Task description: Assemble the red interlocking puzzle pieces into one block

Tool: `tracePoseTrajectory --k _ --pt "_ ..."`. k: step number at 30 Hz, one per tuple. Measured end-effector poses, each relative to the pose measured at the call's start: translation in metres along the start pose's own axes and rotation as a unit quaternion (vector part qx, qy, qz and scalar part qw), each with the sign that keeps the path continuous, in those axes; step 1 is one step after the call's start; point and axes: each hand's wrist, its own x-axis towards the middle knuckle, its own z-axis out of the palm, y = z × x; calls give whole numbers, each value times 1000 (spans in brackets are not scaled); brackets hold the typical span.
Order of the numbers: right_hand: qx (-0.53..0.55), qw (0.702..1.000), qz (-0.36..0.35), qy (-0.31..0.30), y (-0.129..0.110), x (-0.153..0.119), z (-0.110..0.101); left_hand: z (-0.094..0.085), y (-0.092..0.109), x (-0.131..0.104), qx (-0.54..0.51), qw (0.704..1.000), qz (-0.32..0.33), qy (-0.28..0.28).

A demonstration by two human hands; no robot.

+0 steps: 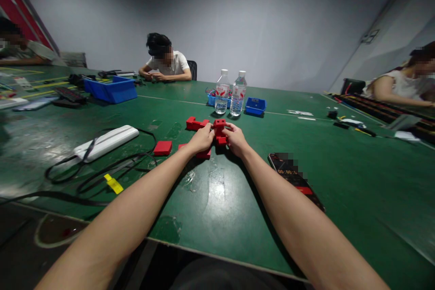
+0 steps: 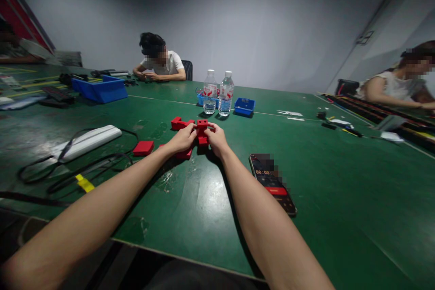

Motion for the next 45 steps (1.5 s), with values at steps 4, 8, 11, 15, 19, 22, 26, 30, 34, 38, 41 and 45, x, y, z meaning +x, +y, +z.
tracePoseTrajectory --k 4,8,11,15,19,22,26,30,34,38,41,45 --pt "3 1000 0 1 -1 0 0 0 0 0 1 1000 2 -3" --pt "0 1000 -3 -1 0 0 0 0 -1 0 5 1000 7 -3" --pt "-2 1000 -4 3 1 0 0 1 -2 0 3 1000 6 -2" --pt "-3 1000 -2 4 1 0 1 1 -1 0 6 1000 7 0" --pt "-3 1000 2 2 0 -1 0 1 -2 0 7 1000 3 -1" --pt "-2 1000 6 0 -1 -1 0 1 -2 0 -3 1000 4 -1" --pt "3 1000 10 5 -1 -1 1 0 -2 0 -4 1000 6 1" --pt "13 1000 13 7 -1 0 1 -1 0 0 -8 1000 6 -1" --pt "28 1000 14 3 0 1 0 -1 0 0 -18 1000 0 1" --pt "20 1000 1 3 1 1 -1 -1 -1 0 -24 1000 1 2" --pt "17 1000 1 1 1 0 -1 -1 -1 1 -26 1000 1 3" --pt "12 1000 0 -3 1 0 -1 -1 -1 1 -23 1000 0 5"
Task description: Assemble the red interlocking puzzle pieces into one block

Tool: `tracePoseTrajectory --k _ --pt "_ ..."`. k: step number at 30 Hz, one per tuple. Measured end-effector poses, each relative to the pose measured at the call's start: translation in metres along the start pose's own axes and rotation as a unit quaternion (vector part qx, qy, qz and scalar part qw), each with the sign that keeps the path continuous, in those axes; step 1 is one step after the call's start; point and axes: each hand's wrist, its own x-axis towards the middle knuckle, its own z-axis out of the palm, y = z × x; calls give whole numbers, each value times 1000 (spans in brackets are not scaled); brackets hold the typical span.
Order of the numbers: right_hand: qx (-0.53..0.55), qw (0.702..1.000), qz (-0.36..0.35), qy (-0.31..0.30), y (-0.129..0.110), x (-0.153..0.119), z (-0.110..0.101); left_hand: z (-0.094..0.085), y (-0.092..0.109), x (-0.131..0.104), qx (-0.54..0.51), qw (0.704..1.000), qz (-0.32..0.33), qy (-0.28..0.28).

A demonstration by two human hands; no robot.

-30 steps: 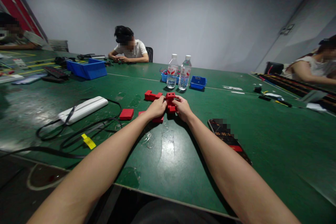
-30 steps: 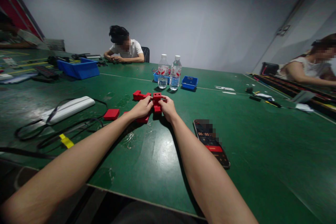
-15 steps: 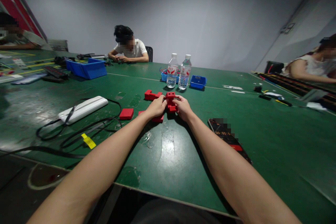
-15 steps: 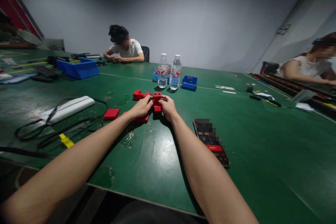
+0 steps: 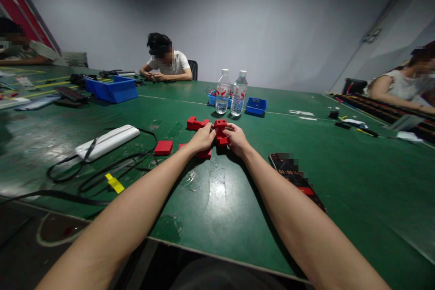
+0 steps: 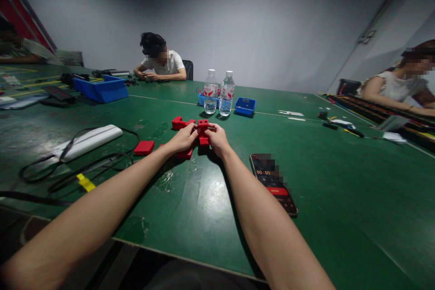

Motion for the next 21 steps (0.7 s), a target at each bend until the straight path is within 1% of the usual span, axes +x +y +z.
tracePoseTrajectory --k 21 --pt "-13 1000 7 14 -3 -2 2 1 0 1 0 1000 2 2"
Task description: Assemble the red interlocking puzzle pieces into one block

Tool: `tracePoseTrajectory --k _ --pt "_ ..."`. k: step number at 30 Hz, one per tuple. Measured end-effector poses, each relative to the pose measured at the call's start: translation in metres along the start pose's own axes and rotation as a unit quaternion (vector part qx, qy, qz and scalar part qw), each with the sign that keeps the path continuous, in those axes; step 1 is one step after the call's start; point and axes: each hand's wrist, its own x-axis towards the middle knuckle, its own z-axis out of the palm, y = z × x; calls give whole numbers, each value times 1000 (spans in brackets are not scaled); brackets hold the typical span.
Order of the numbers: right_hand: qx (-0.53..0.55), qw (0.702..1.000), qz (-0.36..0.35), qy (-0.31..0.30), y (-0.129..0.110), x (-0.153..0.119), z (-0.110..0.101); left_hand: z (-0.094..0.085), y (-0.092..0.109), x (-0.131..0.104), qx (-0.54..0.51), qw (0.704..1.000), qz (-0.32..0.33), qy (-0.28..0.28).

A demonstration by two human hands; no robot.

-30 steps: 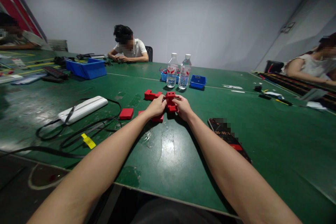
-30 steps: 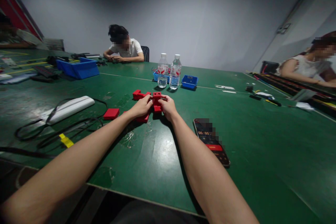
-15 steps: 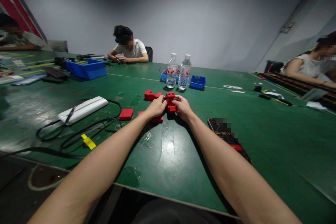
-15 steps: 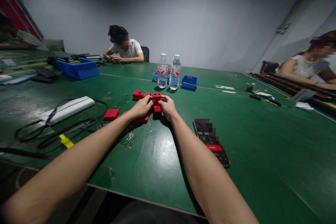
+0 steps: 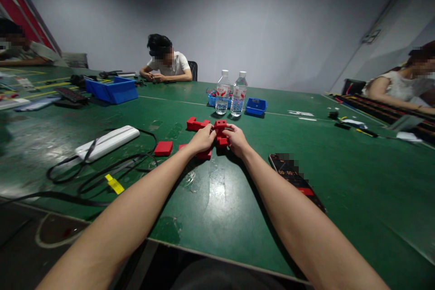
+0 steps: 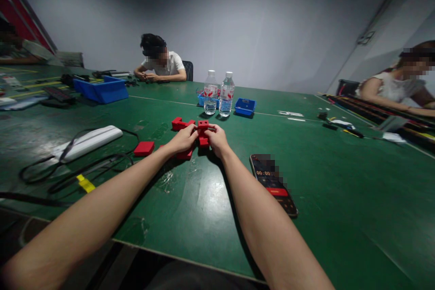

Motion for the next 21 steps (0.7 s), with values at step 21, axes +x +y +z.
tracePoseTrajectory --k 21 --pt "-25 1000 2 8 0 -1 2 1 1 -1 41 999 12 -5"
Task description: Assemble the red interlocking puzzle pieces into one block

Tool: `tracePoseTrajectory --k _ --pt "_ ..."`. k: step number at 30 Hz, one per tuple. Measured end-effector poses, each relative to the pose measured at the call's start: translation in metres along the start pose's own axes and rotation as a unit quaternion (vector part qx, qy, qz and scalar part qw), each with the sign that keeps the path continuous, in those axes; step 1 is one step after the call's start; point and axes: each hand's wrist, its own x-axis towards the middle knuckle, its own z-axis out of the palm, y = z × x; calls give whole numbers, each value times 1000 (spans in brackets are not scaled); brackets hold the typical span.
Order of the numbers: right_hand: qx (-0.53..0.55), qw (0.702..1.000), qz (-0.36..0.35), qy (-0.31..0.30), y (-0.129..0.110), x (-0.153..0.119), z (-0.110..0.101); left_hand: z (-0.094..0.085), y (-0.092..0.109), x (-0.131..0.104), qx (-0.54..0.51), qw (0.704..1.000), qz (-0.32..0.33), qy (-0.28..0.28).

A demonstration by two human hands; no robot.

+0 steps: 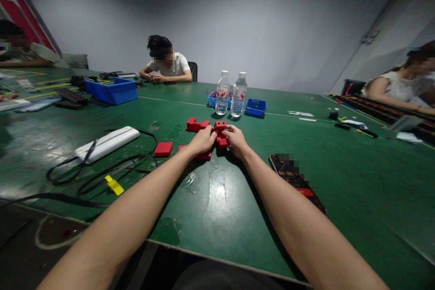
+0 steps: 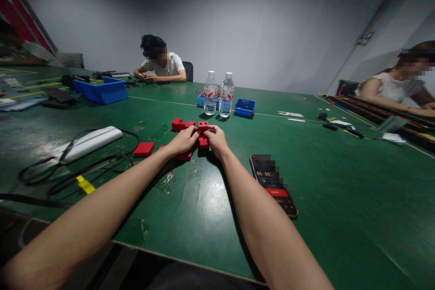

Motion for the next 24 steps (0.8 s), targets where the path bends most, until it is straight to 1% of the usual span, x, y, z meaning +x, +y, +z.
tracePoseTrajectory --k 14,19,24 --pt "2 1000 2 -9 -1 -2 0 0 0 0 3 1000 -2 0" --pt "1 1000 -17 -1 -2 -2 0 1 -1 0 -4 1000 -3 3" --pt "-15 999 -50 -11 0 1 0 1 -5 1 -11 1000 6 -3"
